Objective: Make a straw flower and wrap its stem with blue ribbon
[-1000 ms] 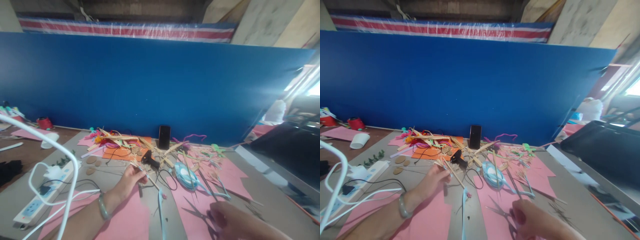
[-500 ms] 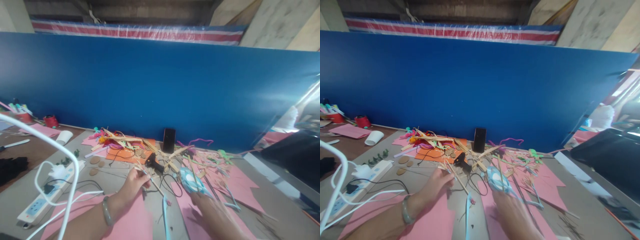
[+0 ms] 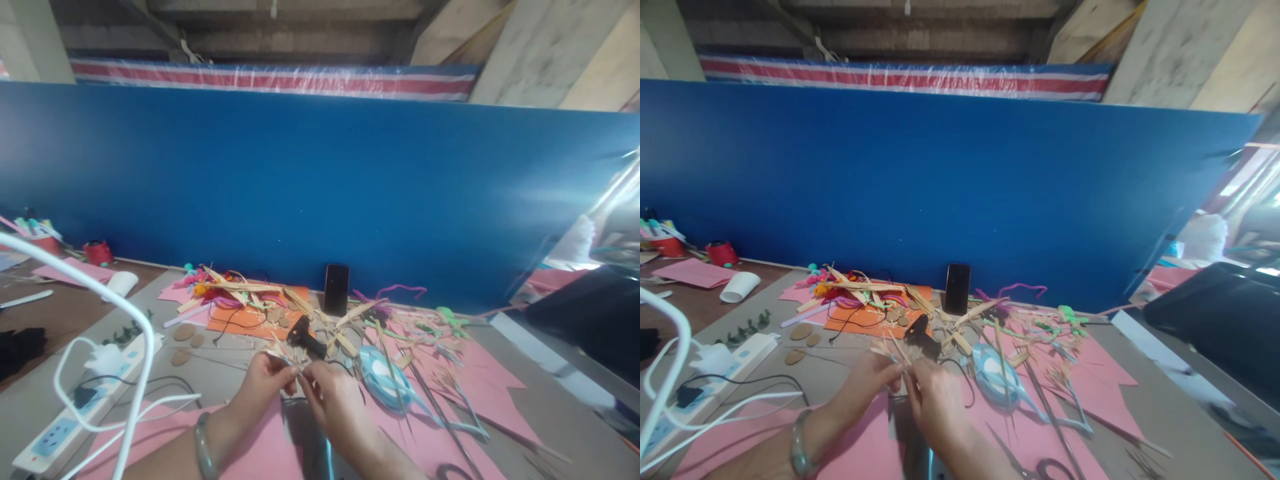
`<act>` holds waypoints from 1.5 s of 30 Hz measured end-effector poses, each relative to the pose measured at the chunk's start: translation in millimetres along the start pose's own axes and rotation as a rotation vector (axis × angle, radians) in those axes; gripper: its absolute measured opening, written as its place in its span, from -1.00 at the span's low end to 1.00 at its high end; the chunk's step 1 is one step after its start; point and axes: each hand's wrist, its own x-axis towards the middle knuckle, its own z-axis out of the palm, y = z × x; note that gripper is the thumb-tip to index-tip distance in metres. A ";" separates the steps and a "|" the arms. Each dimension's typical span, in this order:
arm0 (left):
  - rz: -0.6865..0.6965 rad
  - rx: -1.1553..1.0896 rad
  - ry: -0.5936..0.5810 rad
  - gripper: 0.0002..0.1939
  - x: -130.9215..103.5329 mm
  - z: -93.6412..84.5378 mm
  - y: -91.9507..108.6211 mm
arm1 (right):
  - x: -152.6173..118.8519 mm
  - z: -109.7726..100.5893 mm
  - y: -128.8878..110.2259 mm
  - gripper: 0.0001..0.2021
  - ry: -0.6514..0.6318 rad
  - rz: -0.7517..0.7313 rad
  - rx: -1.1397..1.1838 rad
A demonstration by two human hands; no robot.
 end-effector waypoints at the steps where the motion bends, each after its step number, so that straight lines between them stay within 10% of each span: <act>1: -0.004 -0.003 -0.003 -0.61 -0.3 0.9 0.7 | 0.1 1.6 1.1 -0.72 0.006 -0.021 -0.012; 17: 0.001 -0.045 -0.024 -0.62 2.4 -0.6 -2.9 | 3.1 6.6 8.5 -0.74 -0.001 -0.151 0.006; 25: -0.078 -0.109 0.143 -0.65 8.9 -6.0 -1.5 | 34.1 -34.9 29.6 -0.64 -0.139 0.141 -0.240; 32: -0.044 -0.146 0.138 -0.69 10.5 -8.4 -8.1 | 86.8 5.8 21.7 -0.73 -0.282 0.235 -0.423; 40: -0.096 -0.172 0.176 -0.70 9.0 -6.3 0.1 | 84.9 -11.0 13.8 -0.67 -0.139 0.293 -0.312; 45: -0.075 -0.201 0.176 -0.69 10.6 -6.8 -1.4 | 41.5 -33.3 24.1 -0.78 0.129 0.182 0.193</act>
